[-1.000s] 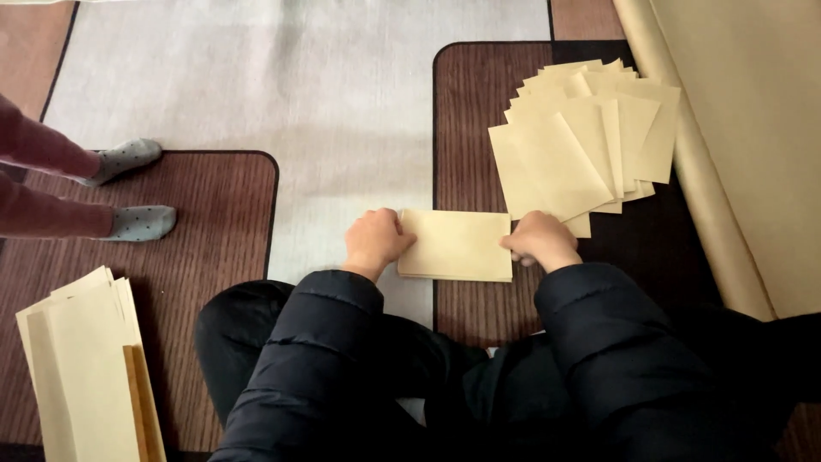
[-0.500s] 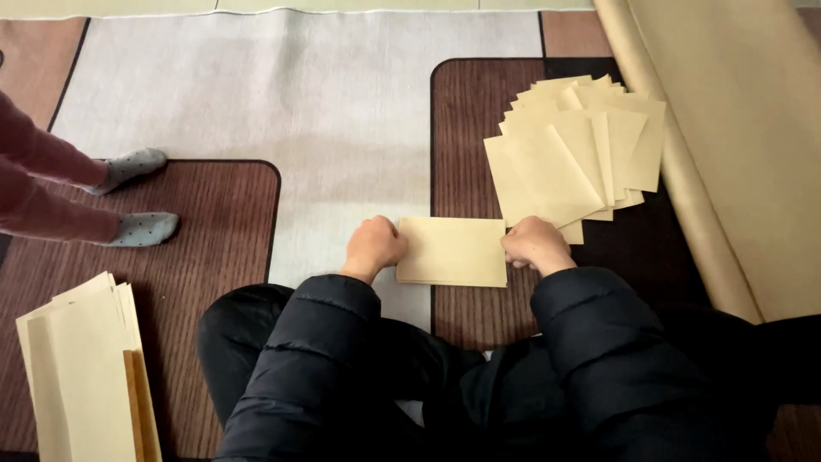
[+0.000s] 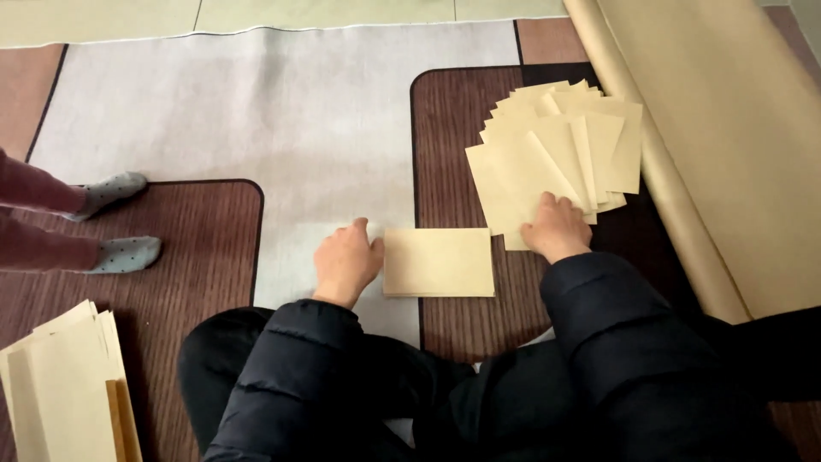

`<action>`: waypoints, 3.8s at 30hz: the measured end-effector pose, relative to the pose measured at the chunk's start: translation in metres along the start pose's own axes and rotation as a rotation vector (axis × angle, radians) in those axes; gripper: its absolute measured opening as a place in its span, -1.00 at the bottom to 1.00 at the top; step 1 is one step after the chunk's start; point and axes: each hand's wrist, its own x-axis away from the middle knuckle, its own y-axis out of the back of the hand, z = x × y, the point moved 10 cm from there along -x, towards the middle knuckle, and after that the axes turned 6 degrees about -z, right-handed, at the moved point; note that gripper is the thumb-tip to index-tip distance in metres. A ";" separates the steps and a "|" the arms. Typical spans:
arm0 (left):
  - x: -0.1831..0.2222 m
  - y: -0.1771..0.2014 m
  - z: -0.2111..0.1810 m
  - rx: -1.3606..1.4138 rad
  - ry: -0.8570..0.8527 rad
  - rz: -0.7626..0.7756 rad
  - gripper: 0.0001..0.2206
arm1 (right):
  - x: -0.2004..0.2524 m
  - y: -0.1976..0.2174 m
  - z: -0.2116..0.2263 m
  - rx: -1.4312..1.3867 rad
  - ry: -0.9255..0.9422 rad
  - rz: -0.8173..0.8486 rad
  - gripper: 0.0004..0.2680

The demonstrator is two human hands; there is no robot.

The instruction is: Folding and stacking small square paper sheets to prepare packaging materials.

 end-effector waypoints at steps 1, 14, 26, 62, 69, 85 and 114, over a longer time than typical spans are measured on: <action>-0.001 0.000 -0.001 -0.002 0.002 0.001 -0.46 | -0.002 -0.004 0.000 -0.001 0.001 0.002 -0.47; -0.007 -0.008 -0.004 -0.014 -0.013 -0.022 -0.46 | -0.011 -0.025 -0.001 0.049 0.048 -0.079 -0.66; 0.013 0.036 -0.029 0.322 -0.151 -0.141 -0.52 | 0.026 0.077 0.023 -0.632 -0.013 -0.337 -0.65; 0.038 0.052 -0.063 1.126 -0.163 0.251 -0.78 | 0.096 0.112 0.086 -1.177 0.380 0.238 -0.81; 0.029 0.062 -0.055 1.332 -0.165 0.250 -0.72 | 0.102 0.124 0.090 -1.282 0.391 0.237 -0.80; 0.018 0.065 -0.039 1.410 -0.138 0.169 -0.74 | 0.104 0.105 0.093 -1.250 0.328 0.384 -0.60; -0.029 -0.065 0.026 0.071 0.019 0.225 -0.79 | 0.039 -0.052 0.042 -0.296 -0.017 0.424 -0.77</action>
